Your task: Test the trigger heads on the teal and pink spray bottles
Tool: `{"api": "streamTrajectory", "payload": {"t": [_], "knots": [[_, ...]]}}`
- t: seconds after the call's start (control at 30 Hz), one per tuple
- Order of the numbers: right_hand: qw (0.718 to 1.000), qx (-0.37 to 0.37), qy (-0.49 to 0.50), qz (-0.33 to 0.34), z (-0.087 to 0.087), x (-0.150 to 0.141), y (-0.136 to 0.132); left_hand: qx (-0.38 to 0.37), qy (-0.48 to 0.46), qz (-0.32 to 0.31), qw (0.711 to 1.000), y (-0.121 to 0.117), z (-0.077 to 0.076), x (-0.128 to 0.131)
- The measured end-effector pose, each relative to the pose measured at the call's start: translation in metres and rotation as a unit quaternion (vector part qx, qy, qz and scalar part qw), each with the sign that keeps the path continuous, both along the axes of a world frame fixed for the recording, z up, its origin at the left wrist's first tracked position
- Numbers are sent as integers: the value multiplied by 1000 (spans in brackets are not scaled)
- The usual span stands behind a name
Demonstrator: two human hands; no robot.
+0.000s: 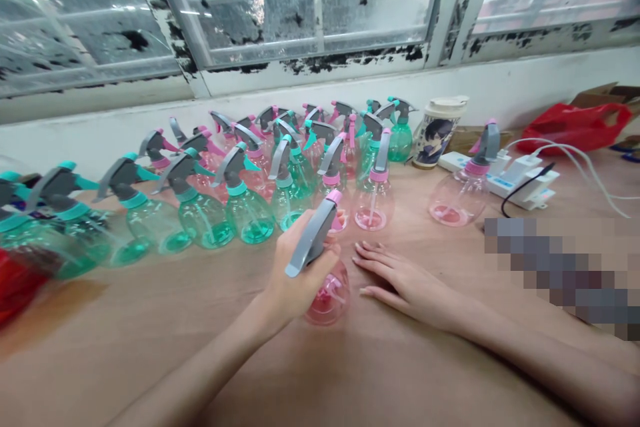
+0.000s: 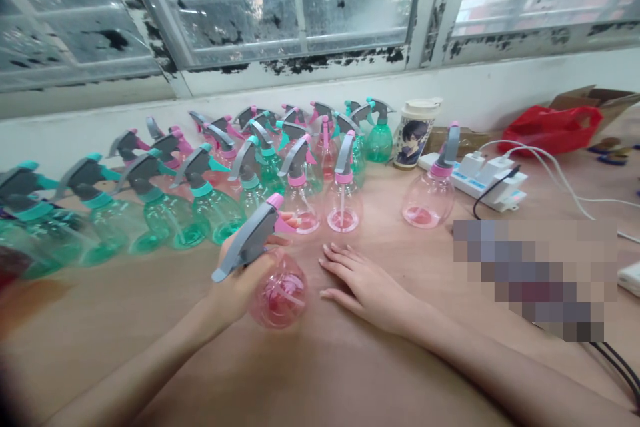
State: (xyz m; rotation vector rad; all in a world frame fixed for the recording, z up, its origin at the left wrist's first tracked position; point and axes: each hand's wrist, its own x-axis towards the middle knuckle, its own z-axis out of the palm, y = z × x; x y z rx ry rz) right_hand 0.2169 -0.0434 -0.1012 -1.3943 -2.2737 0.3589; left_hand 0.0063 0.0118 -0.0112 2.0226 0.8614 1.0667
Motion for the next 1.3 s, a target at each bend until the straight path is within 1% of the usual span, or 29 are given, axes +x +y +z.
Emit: {"api": "streamTrajectory", "payload": {"t": [0.1,0.37,0.67,0.83,0.9,1.07,1.23,1.3], "knots": [[1000,5,7,-1,-1,0,0,-9,-5,-1,1000,0,1,0],[1000,8,8,0,-2,1,0,-4,-3,3,1000,-1,1,0],[1000,21,-17,-14,-9,-6,-4,-7,-5,-2,1000,1,-1,0],[999,26,-5,-19,-9,-8,-5,21,10,18,1000,1,3,0],[999,28,-3,-22,-8,-8,-5,24,16,18,999,1,4,-1],[999,31,-13,-25,-9,-10,-6,-5,7,-5,1000,1,4,-2],[999,24,-13,-20,-7,-7,-5,29,15,16,999,0,5,-3],[1000,20,-14,-13,-5,-6,-5,31,16,21,999,-1,5,-4]]}}
